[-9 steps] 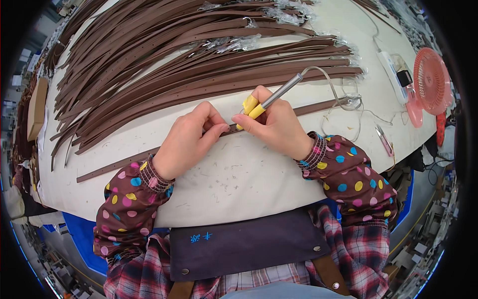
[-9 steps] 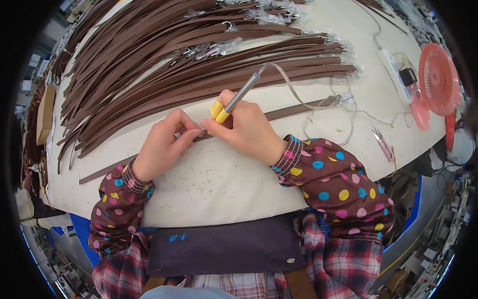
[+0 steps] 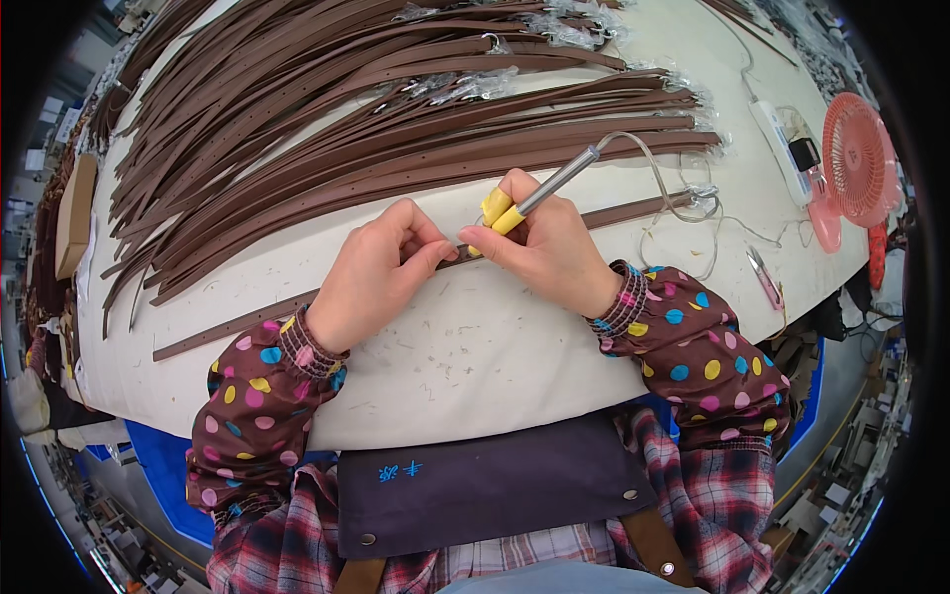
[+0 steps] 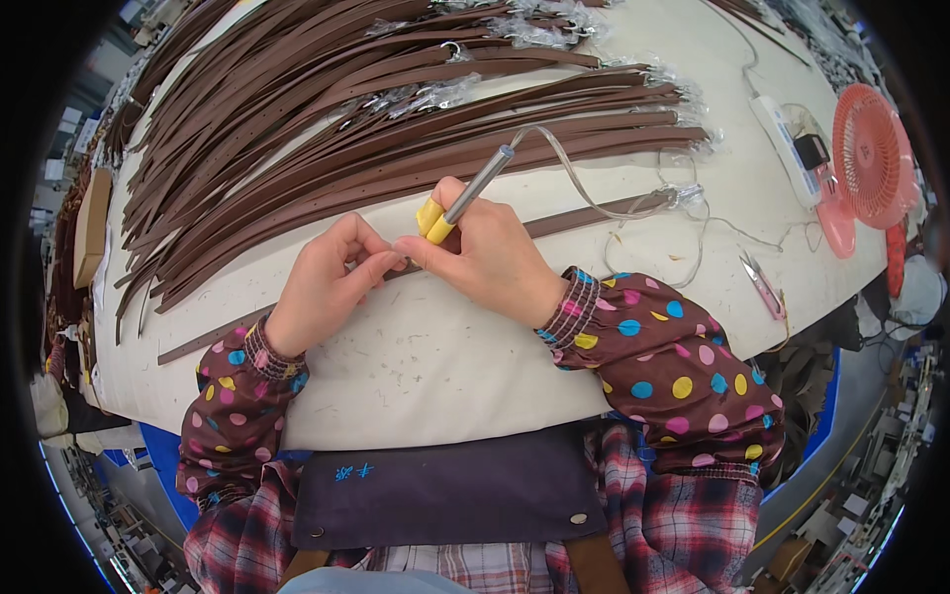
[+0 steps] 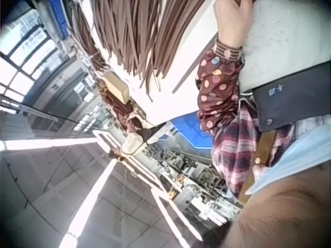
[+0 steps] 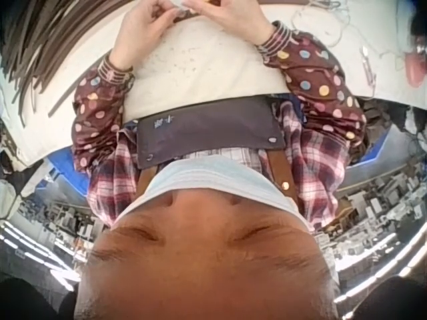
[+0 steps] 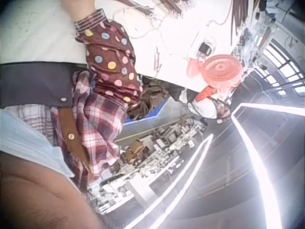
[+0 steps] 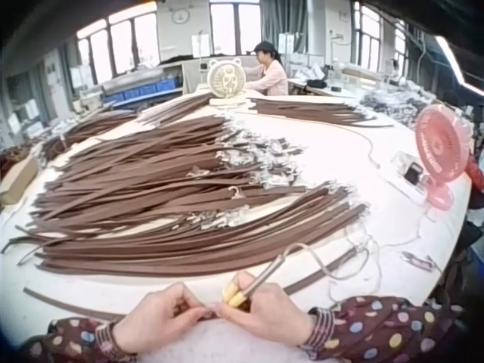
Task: Finishing the ends of leather straps using a heated tool in a workshop.
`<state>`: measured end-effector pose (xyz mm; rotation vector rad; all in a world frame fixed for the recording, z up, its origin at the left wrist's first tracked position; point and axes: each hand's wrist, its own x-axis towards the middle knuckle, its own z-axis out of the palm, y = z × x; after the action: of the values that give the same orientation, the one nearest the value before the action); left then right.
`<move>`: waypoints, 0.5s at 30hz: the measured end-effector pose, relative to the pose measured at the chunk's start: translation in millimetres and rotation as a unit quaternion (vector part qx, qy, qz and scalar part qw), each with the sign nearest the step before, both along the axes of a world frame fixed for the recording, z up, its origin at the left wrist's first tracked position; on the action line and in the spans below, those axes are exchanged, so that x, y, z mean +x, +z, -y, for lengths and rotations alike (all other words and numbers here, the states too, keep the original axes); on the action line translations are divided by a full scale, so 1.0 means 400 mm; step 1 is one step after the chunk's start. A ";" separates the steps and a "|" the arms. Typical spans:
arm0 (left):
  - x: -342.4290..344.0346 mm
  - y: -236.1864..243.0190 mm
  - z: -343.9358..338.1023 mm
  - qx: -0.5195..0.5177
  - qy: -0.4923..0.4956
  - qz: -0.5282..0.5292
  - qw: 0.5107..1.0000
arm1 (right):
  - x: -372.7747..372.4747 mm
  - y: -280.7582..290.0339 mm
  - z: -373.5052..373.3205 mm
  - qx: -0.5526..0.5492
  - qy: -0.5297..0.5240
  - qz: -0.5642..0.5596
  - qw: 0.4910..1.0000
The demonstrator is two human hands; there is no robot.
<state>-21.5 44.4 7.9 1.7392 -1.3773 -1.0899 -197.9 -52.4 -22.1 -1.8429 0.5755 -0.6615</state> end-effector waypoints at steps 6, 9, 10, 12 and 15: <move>0.002 -0.001 0.000 0.006 -0.002 0.004 1.000 | 0.001 -0.001 0.000 -0.010 0.000 -0.015 1.000; 0.002 -0.004 -0.001 -0.001 -0.003 -0.002 1.000 | 0.001 -0.003 -0.001 -0.013 -0.002 -0.007 1.000; 0.002 -0.005 -0.001 -0.007 -0.002 -0.007 1.000 | 0.001 -0.004 -0.001 -0.013 -0.002 -0.007 1.000; 0.003 -0.008 0.001 -0.003 -0.003 -0.005 1.000 | 0.001 -0.006 0.000 -0.013 -0.002 -0.009 1.000; 0.003 -0.007 0.002 0.002 -0.003 0.000 1.000 | 0.001 -0.003 0.002 -0.021 0.000 -0.017 1.000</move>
<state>-20.4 43.6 5.0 1.7395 -1.3814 -1.0972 -197.4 -53.3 -23.3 -1.8964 0.5880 -0.6481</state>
